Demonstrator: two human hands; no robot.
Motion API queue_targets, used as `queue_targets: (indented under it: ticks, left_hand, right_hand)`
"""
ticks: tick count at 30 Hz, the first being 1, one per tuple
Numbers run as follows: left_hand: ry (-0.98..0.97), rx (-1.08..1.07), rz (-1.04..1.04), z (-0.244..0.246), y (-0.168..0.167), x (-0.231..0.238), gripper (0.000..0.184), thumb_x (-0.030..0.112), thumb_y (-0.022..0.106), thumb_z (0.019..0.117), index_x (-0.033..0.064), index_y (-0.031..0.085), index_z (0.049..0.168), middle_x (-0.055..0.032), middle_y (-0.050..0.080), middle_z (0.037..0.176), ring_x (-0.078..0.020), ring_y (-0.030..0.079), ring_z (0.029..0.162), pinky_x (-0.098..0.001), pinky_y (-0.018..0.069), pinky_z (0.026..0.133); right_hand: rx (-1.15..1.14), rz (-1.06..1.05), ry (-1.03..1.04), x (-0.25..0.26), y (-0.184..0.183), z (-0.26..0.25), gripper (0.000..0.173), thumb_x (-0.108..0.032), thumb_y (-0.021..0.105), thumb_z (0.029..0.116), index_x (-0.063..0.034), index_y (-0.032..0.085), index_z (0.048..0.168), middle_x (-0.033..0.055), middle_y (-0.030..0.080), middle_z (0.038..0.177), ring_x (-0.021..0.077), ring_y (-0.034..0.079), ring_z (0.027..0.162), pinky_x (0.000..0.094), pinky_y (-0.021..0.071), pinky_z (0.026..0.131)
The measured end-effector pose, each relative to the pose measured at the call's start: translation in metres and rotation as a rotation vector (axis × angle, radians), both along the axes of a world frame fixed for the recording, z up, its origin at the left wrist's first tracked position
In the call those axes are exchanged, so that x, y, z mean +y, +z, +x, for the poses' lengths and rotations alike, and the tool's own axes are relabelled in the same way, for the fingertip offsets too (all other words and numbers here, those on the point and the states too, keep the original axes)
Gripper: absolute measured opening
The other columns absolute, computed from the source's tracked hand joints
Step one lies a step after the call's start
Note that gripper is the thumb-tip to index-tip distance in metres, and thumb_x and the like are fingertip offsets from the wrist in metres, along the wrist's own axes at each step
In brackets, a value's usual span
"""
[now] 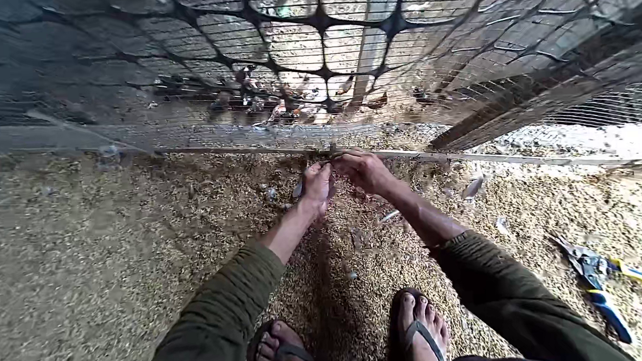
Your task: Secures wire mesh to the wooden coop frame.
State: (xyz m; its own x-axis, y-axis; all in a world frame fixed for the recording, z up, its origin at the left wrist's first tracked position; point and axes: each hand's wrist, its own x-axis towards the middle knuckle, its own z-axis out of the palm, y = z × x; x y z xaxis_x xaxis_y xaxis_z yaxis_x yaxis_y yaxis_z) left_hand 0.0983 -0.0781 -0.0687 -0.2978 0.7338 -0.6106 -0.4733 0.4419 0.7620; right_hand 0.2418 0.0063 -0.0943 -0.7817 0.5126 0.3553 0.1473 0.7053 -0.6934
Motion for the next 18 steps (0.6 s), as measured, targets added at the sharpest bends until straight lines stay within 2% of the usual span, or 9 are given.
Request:
queue_targets:
  ticks: [4,6,9,12,14,16,18]
  left_hand:
    - [0.052,-0.071,0.027,-0.003,0.002,-0.002,0.017,0.013,0.045,0.1092,0.0096,0.060,0.102,0.0068,0.040,0.056,-0.0011,0.032,0.040,-0.0160,0.0282,0.038]
    - [0.076,-0.105,0.037,-0.004,0.003,-0.002,0.017,0.014,0.045,0.1093,0.0092,0.060,0.103,0.0067,0.039,0.056,-0.0015,0.032,0.041,-0.0163,0.0277,0.039]
    - [0.107,-0.164,0.045,-0.007,0.005,0.000,0.017,0.016,0.046,0.1095,0.0112,0.057,0.098,0.0068,0.037,0.056,-0.0023,0.032,0.042,-0.0165,0.0286,0.040]
    - [0.115,-0.183,0.054,-0.011,0.008,0.003,0.014,0.017,0.047,0.1095,0.0110,0.055,0.101,0.0069,0.038,0.057,-0.0016,0.033,0.042,-0.0157,0.0299,0.040]
    - [0.088,-0.161,0.068,-0.012,0.006,0.003,0.012,0.015,0.048,0.1088,0.0085,0.056,0.102,0.0066,0.038,0.057,-0.0017,0.033,0.042,-0.0158,0.0294,0.040]
    - [-0.010,-0.078,0.102,-0.016,0.003,0.003,0.012,0.014,0.049,0.1086,0.0050,0.057,0.107,0.0057,0.038,0.060,-0.0026,0.033,0.044,-0.0173,0.0295,0.041]
    - [-0.111,0.017,0.154,-0.022,0.001,0.001,0.014,0.013,0.050,0.1083,0.0022,0.058,0.111,0.0045,0.041,0.062,-0.0027,0.034,0.045,-0.0181,0.0301,0.041]
  right_hand:
    - [0.013,-0.011,-0.025,0.000,-0.001,-0.010,0.020,-0.002,0.058,0.0983,-0.0021,0.075,0.107,0.0155,0.071,0.108,0.0284,0.070,0.102,0.0448,0.0569,0.094]
    - [0.008,-0.008,-0.054,-0.003,-0.001,-0.014,0.019,-0.003,0.057,0.0994,-0.0009,0.074,0.107,0.0171,0.071,0.109,0.0303,0.070,0.103,0.0465,0.0573,0.094]
    - [0.040,0.017,-0.091,-0.008,-0.003,-0.018,0.020,-0.004,0.056,0.0993,-0.0009,0.074,0.107,0.0169,0.071,0.110,0.0314,0.069,0.106,0.0466,0.0564,0.094]
    - [0.070,-0.014,-0.110,-0.012,-0.005,-0.020,0.023,-0.007,0.053,0.1014,-0.0008,0.074,0.107,0.0168,0.071,0.115,0.0310,0.068,0.111,0.0474,0.0544,0.098]
    - [0.051,-0.090,-0.176,-0.014,-0.003,-0.021,0.023,-0.012,0.055,0.1020,-0.0006,0.074,0.106,0.0174,0.072,0.111,0.0292,0.071,0.103,0.0469,0.0573,0.091]
    - [0.024,-0.161,-0.238,-0.014,-0.001,-0.022,0.024,-0.015,0.055,0.1023,-0.0007,0.074,0.107,0.0168,0.072,0.104,0.0242,0.071,0.089,0.0413,0.0590,0.081]
    - [0.006,-0.197,-0.273,-0.014,0.002,-0.023,0.025,-0.017,0.055,0.1023,0.0000,0.074,0.107,0.0171,0.072,0.103,0.0232,0.070,0.085,0.0400,0.0584,0.078]
